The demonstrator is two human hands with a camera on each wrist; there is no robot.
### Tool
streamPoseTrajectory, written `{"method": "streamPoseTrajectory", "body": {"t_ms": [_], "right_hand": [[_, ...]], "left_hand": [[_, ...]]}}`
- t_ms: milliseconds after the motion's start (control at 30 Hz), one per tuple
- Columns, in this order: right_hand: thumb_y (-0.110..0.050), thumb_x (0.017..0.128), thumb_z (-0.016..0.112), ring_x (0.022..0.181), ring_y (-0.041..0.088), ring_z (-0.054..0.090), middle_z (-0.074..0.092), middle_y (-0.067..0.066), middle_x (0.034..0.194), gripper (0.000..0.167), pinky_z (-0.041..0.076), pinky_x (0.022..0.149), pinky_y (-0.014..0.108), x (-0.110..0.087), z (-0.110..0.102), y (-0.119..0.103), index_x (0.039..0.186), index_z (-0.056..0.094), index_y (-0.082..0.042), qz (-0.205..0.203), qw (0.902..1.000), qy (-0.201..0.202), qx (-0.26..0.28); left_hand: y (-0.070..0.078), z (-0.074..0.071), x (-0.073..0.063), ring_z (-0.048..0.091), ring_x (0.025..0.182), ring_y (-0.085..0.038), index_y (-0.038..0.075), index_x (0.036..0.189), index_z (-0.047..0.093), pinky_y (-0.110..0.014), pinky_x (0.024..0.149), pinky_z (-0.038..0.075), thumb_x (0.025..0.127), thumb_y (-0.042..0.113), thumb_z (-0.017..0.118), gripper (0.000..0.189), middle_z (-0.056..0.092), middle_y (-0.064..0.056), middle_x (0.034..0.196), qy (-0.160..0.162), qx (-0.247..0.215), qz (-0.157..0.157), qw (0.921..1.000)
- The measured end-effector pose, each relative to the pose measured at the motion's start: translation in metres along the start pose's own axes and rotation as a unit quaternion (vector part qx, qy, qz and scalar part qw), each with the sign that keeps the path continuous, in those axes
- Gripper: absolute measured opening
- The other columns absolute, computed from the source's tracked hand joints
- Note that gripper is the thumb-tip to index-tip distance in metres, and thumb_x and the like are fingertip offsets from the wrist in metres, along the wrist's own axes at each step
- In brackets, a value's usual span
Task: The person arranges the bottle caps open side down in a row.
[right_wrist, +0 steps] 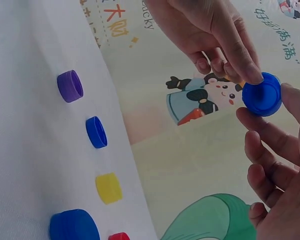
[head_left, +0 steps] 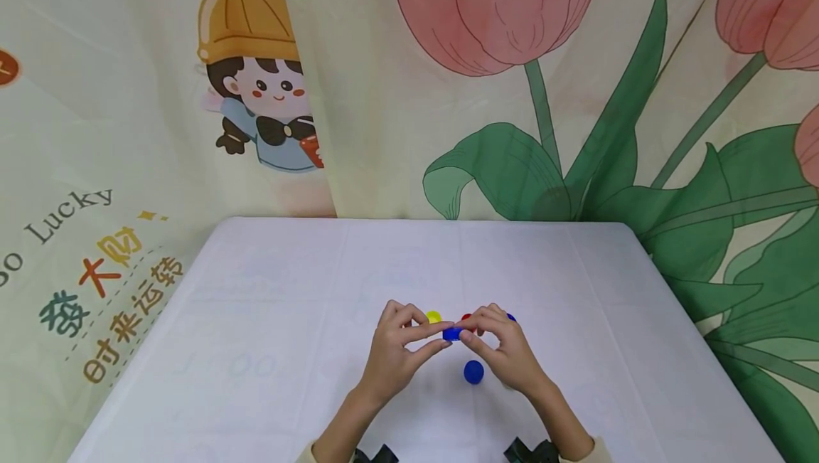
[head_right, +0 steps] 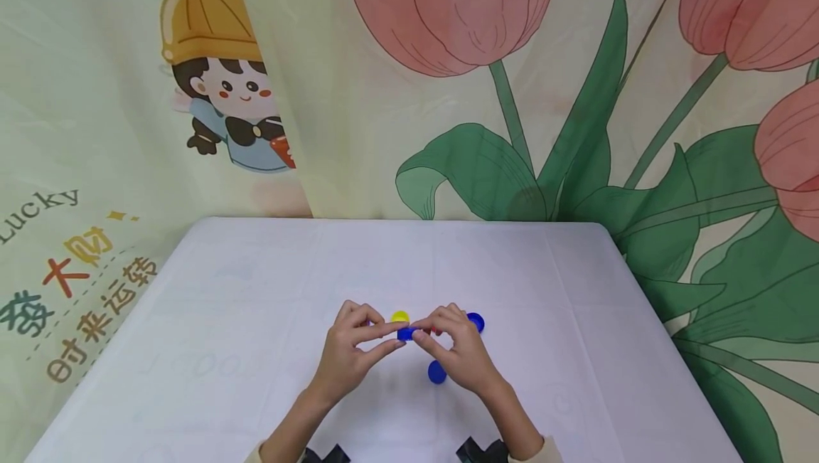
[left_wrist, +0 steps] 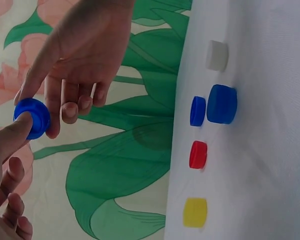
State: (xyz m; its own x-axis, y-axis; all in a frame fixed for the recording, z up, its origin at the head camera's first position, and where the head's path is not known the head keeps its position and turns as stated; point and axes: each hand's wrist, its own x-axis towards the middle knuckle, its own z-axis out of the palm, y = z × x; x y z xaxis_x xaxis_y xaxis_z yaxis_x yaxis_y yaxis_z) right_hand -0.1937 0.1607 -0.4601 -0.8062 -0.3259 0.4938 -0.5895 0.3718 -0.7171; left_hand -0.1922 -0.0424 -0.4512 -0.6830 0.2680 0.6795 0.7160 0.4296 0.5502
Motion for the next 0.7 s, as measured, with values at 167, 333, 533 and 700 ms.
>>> {"method": "streamPoseTrajectory", "body": {"t_ms": [167,333,533,700], "right_hand": [[-0.014,0.084,0.068,0.078,0.017,0.048,0.059,-0.013,0.084,0.014,0.038,0.066,0.028,0.000,0.000,-0.002,0.097,0.070,-0.018,-0.002,0.9999,0.015,0.003],[-0.015,0.081,0.071,0.078,0.016,0.047,0.059,-0.012,0.081,0.018,0.038,0.066,0.027,0.000,0.001,-0.001,0.099,0.069,-0.016,-0.004,0.9996,0.027,-0.004],[-0.009,0.075,0.076,0.078,0.016,0.047,0.058,-0.007,0.077,0.027,0.038,0.067,0.026,0.000,0.003,-0.002,0.101,0.068,-0.011,-0.007,0.9991,0.037,-0.018],[-0.002,0.072,0.077,0.076,0.019,0.046,0.058,0.001,0.074,0.028,0.037,0.068,0.023,0.006,0.000,-0.027,0.098,0.068,-0.003,-0.004,0.9992,0.037,-0.016]], "left_hand": [[-0.001,0.000,-0.001,0.037,0.081,-0.011,0.017,0.102,0.073,-0.022,0.063,0.030,0.068,0.026,0.082,0.036,0.047,0.010,0.082,-0.003,-0.002,-0.008,1.0000],[-0.002,0.000,-0.003,0.035,0.080,-0.010,0.016,0.106,0.071,-0.022,0.063,0.030,0.066,0.028,0.083,0.043,0.045,0.010,0.084,-0.005,-0.009,-0.034,0.9994],[-0.004,0.000,-0.005,0.035,0.079,-0.009,0.015,0.102,0.073,-0.022,0.062,0.031,0.069,0.026,0.082,0.035,0.045,0.010,0.083,0.001,-0.012,-0.047,0.9988],[-0.005,-0.001,-0.005,0.036,0.078,-0.009,0.013,0.098,0.074,-0.021,0.061,0.032,0.069,0.024,0.082,0.032,0.045,0.010,0.082,0.008,-0.012,-0.039,0.9991]]}}
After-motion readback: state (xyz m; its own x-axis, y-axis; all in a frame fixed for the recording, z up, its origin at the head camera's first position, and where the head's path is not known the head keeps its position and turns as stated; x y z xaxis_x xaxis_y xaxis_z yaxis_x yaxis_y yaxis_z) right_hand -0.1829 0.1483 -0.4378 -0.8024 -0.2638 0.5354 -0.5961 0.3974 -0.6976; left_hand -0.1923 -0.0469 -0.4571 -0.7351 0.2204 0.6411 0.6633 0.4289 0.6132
